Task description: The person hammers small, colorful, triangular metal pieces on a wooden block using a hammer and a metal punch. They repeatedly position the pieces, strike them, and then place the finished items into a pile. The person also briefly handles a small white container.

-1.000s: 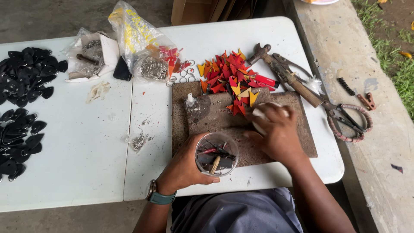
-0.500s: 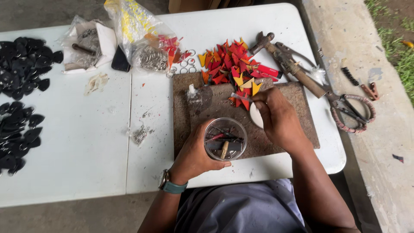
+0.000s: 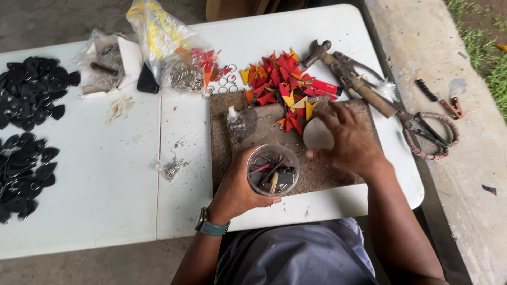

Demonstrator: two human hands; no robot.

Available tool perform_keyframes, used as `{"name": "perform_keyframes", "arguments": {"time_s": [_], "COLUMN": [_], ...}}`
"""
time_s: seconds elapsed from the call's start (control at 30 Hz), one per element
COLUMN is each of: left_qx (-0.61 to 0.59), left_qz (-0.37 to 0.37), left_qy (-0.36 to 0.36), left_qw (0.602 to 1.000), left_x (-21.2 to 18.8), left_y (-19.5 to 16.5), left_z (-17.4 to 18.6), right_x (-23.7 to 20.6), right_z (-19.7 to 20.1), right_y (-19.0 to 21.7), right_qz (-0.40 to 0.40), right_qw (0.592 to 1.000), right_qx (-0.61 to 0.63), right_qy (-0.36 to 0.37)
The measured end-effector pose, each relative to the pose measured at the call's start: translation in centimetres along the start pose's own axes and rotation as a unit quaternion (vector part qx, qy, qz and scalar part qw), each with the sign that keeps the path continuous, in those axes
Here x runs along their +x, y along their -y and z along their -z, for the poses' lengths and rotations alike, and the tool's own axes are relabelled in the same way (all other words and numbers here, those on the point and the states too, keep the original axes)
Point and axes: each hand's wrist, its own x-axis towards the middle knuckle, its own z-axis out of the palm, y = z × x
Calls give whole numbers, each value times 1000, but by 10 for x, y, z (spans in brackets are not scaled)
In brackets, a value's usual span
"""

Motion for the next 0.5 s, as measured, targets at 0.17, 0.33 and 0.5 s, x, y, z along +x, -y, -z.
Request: {"name": "perform_keyframes", "arguments": {"time_s": [0.17,0.33,0.5], "left_qx": [-25,-97,-25], "left_qz": [-4,-23,-21], "left_qy": [-4,-1,47], "left_qw": [1000,995,998], "left_x": [-1,4,17], "left_y": [0,-1,-3], "left_z": [2,5,-7], "right_x": [-13,-30,-33], "right_z": [-11,27,20], "right_y": [-9,6,57], "right_qz": [-85,1,170], "right_qw": [984,949,958], "right_qx": [139,311,231], "right_qy": [71,-47,23]}}
